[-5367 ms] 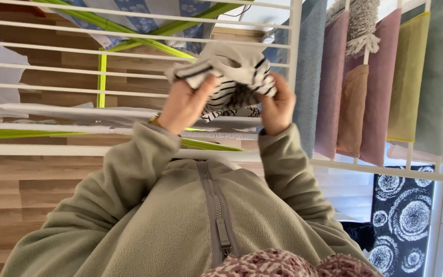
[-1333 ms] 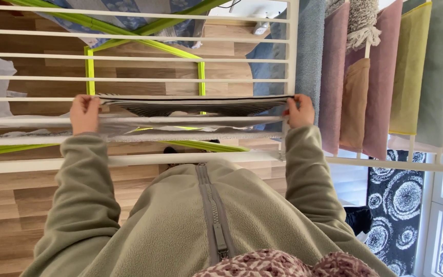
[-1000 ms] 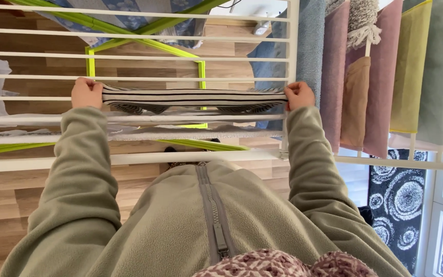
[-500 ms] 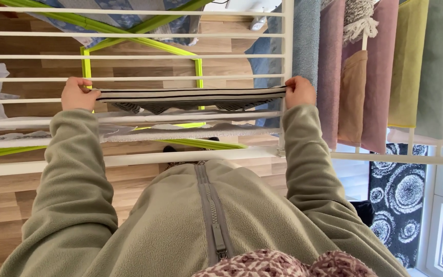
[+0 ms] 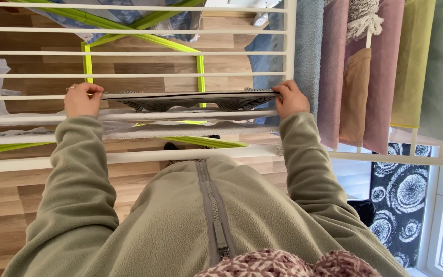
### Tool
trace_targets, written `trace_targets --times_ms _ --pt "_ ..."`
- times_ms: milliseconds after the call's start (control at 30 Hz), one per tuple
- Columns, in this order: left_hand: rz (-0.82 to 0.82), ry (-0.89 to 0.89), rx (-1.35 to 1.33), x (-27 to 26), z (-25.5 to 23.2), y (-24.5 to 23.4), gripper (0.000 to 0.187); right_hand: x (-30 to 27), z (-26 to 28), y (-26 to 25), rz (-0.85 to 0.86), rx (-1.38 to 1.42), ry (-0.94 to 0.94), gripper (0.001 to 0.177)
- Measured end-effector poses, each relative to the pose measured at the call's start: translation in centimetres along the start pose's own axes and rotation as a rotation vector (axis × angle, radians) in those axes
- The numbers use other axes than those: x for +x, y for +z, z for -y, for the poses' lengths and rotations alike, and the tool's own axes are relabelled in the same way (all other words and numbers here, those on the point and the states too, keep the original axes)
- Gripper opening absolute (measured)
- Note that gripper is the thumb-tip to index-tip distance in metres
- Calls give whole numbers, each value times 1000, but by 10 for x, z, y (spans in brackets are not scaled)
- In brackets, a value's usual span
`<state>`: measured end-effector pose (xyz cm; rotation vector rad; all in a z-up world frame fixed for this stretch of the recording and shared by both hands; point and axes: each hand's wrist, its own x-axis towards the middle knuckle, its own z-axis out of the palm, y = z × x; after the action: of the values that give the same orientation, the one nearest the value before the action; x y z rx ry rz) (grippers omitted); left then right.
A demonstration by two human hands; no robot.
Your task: The person takes several pieces of clothing from a blue laundry bin and hangs them on a white indoor drying rack. Items handled include a striped shirt, a black garment, a light-colored sock, a purple top, and a dark blue garment. The person unfolds each item and places it on the rack bars.
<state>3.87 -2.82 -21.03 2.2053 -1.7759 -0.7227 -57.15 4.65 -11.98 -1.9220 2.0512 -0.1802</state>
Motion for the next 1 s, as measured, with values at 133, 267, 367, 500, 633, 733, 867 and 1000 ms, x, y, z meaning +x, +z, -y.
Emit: trace_targets --times_ms 133,267,367,500,633,733,867,1000 --pt "-95 193 22 -1 42 32 19 -3 -8 7 111 -117 28 29" --pt "-172 244 84 -2 60 49 30 0 -15 12 104 -249 -8 21" --pt "-207 210 77 -10 49 45 27 3 -23 16 123 -256 -8 20" --pt "-236 190 57 -13 43 47 26 4 -29 21 136 -240 -12 20" --pt "-241 178 53 -10 46 53 25 7 -36 25 129 -220 -15 20" --pt "-363 129 23 -18 27 46 21 11 -53 35 100 -207 -43 20" --pt "-611 -81 36 -26 34 44 13 16 -66 51 71 -208 -61 22" --pt "-298 -228 179 -33 8 47 6 14 -70 55 34 -234 -97 23"
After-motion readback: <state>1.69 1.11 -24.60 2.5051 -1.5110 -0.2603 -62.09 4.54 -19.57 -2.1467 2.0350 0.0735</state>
